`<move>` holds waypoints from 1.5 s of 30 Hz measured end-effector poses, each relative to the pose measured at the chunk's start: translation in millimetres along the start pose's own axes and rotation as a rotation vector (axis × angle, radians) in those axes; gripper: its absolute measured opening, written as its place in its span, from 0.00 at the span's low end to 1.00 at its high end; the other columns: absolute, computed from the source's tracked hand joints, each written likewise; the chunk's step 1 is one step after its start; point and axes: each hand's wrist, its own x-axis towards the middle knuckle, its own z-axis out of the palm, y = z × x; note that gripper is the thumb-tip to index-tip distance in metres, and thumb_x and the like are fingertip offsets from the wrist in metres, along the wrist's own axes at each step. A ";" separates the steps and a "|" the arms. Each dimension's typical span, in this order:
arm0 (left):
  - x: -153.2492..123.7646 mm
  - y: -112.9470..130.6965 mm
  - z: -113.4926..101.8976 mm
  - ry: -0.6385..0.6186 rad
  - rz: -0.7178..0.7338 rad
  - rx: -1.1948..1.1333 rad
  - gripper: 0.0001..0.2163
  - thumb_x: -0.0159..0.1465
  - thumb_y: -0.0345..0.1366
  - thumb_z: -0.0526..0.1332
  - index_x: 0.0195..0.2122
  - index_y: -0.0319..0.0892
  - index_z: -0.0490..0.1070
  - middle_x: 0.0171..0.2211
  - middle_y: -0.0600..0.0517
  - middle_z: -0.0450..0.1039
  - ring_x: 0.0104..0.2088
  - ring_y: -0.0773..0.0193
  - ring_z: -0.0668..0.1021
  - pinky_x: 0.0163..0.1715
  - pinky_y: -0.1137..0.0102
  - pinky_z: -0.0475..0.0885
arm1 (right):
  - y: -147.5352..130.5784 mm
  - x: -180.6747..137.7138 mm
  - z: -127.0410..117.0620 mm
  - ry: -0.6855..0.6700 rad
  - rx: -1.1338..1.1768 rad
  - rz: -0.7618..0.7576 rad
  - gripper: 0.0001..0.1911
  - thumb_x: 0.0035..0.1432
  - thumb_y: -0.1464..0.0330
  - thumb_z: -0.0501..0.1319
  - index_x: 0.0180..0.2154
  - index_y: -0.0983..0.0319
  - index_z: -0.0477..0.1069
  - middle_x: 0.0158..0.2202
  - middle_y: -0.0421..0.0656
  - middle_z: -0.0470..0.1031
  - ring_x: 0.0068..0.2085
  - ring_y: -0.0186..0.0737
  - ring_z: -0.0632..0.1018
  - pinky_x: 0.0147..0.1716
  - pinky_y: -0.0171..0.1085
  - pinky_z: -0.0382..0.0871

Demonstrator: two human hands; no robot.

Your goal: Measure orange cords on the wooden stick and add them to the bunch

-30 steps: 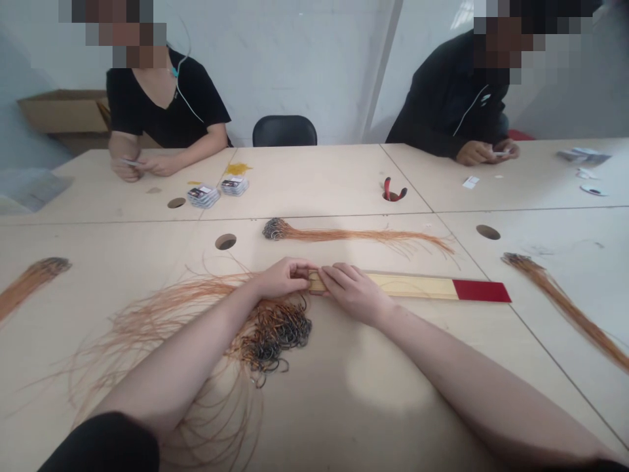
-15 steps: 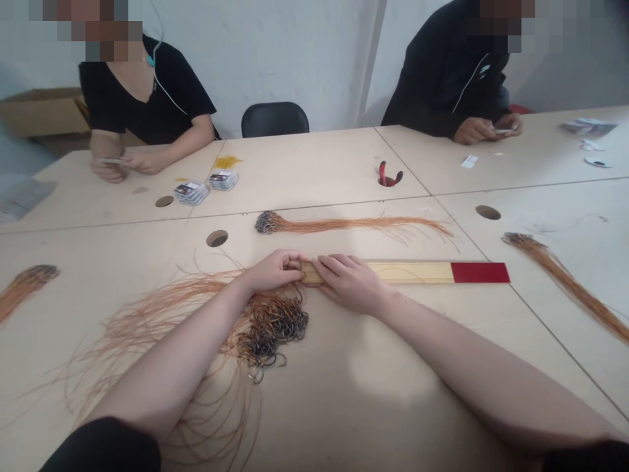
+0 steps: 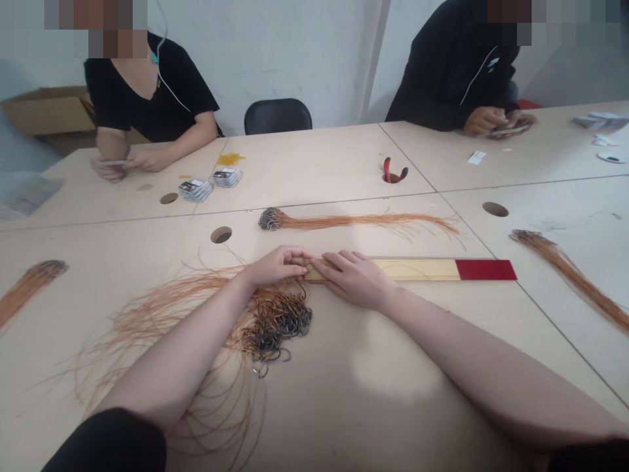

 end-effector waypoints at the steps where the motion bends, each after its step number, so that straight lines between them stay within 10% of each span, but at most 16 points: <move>1: -0.4 -0.2 -0.1 -0.012 0.005 -0.012 0.15 0.56 0.35 0.62 0.44 0.35 0.68 0.28 0.52 0.70 0.27 0.72 0.71 0.27 0.77 0.64 | -0.1 -0.1 -0.3 0.004 0.004 -0.001 0.22 0.65 0.64 0.46 0.58 0.63 0.56 0.46 0.50 0.68 0.42 0.42 0.68 0.41 0.39 0.62; 28: 0.0 -1.2 -1.0 -0.002 -0.027 0.027 0.22 0.55 0.34 0.63 0.50 0.34 0.67 0.21 0.56 0.67 0.21 0.75 0.67 0.21 0.79 0.61 | 0.8 -1.4 0.2 0.024 0.055 0.017 0.22 0.62 0.68 0.49 0.57 0.68 0.58 0.47 0.52 0.67 0.44 0.44 0.68 0.42 0.41 0.64; 45: 2.2 -0.1 2.6 -0.088 0.003 0.119 0.18 0.57 0.33 0.58 0.49 0.36 0.67 0.34 0.50 0.73 0.30 0.70 0.72 0.28 0.77 0.65 | -1.4 -1.1 0.5 0.031 -0.001 0.010 0.22 0.62 0.70 0.49 0.56 0.68 0.58 0.45 0.51 0.68 0.42 0.44 0.67 0.40 0.41 0.63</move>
